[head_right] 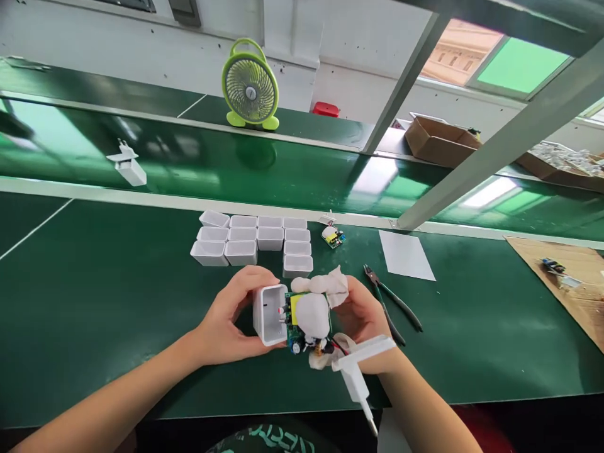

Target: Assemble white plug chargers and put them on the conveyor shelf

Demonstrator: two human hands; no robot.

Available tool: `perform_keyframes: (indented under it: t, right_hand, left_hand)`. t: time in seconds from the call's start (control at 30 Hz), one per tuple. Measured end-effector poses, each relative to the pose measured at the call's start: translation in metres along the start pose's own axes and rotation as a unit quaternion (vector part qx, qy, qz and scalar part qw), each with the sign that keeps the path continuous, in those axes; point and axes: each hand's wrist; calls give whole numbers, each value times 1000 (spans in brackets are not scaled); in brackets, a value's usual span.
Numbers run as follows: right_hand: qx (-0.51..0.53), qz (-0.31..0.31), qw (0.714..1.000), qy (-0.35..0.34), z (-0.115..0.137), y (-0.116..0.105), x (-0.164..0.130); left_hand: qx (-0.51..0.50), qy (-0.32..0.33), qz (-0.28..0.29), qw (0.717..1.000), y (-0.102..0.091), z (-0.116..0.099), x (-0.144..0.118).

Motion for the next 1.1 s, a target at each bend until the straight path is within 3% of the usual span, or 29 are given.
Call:
perform_keyframes:
  t: [0.17,0.3,0.5,0.83,1.1]
  right_hand:
    - [-58,-31,998,-18,5,2,-7]
    - [-93,-66,993,8,9,6,-11]
    - [-155,-5,988,-26,9,-1,-10]
    - [-161,-21,987,2,9,-2,-13]
    - [-53,-47,997,8,10,13,1]
  left_hand:
    - [5,25,6,1000,0,3,1]
    - [15,23,31,999,0,2,0]
    - [33,38,35,998,0,1,1]
    - [52,42,33,997,0,0,1]
    - [-69,-72,-9,995,7,-9,-1]
Point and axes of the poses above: each hand's wrist, its own x-axis towards the middle knuckle, its own y-axis out of the palm, z = x × y, and after that the axes turned 8 degrees about y, right-handed
